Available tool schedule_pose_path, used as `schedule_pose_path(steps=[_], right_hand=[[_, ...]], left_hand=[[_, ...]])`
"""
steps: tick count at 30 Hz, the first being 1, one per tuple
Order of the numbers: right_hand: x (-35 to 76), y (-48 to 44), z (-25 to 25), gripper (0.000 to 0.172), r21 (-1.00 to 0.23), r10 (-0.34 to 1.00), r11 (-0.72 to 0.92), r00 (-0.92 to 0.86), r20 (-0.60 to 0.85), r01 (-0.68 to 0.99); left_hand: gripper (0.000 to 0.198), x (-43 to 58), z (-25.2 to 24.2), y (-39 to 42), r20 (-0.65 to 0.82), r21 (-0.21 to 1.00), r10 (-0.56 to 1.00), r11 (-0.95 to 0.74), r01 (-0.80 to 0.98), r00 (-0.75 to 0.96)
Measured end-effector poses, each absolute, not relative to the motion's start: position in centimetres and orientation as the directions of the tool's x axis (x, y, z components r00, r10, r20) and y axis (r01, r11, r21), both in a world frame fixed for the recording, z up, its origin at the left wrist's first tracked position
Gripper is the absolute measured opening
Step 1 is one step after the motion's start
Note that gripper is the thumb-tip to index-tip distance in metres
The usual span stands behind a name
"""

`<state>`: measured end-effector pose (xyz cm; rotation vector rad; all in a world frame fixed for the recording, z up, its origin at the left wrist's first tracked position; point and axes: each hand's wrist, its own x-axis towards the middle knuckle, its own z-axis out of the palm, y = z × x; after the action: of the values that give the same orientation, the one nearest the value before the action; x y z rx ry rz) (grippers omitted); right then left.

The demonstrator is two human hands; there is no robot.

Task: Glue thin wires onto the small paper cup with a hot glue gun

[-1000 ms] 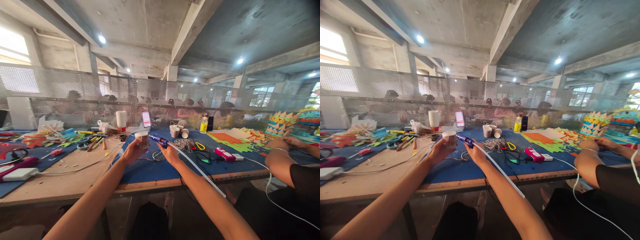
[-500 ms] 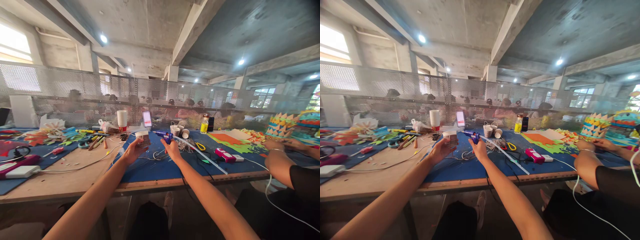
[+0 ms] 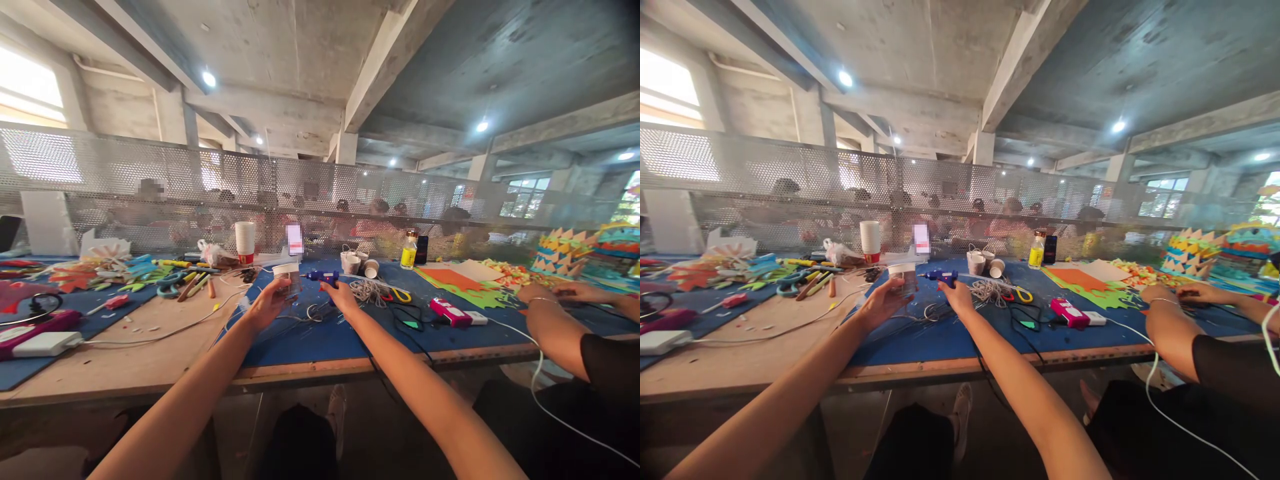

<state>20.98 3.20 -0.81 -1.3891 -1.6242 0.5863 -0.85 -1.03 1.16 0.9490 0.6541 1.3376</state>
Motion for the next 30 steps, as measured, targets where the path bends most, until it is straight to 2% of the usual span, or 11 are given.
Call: schedule_pose_path(steps=[6, 9, 13, 18, 24, 27, 30], right_hand=[[20.1, 4.0, -1.0, 0.045, -0.677, 0.973, 0.12, 0.051, 0.227, 0.726], [19.6, 3.8, -1.3, 0.043, -0.627, 0.974, 0.086, 0.068, 0.218, 0.774], [19.2, 3.2, -1.6, 0.05, -0.559, 0.968, 0.055, 0.094, 0.234, 0.827], [19.1, 2.8, -1.9, 0.042, -0.51, 0.971, 0.089, 0.04, 0.238, 0.856], [19.3, 2.6, -2.1, 0.035, -0.517, 0.969, 0.111, 0.024, 0.248, 0.849], [19.3, 2.4, -1.9, 0.022, -0.538, 0.936, 0.182, 0.023, 0.351, 0.823], [19.1, 1.8, -1.3, 0.012, -0.605, 0.867, 0.379, -0.04, 0.497, 0.7]], left_hand=[[0.021, -0.9, 0.8, -0.9, 0.149, 0.868, 0.973, -0.043, -0.494, 0.177], [0.022, -0.9, 0.7, -0.7, 0.154, 0.863, 0.971, -0.042, -0.503, 0.184], [0.021, -0.7, 0.8, -0.5, 0.15, 0.859, 0.971, -0.034, -0.51, 0.188], [0.019, -0.7, 0.7, -0.6, 0.175, 0.872, 0.959, -0.047, -0.487, 0.221], [0.019, -0.6, 0.7, -0.6, 0.199, 0.874, 0.948, -0.057, -0.483, 0.249], [0.019, -0.6, 0.7, -0.6, 0.183, 0.88, 0.957, -0.058, -0.471, 0.224], [0.023, -0.6, 0.8, -0.6, 0.193, 0.888, 0.955, -0.072, -0.454, 0.226]])
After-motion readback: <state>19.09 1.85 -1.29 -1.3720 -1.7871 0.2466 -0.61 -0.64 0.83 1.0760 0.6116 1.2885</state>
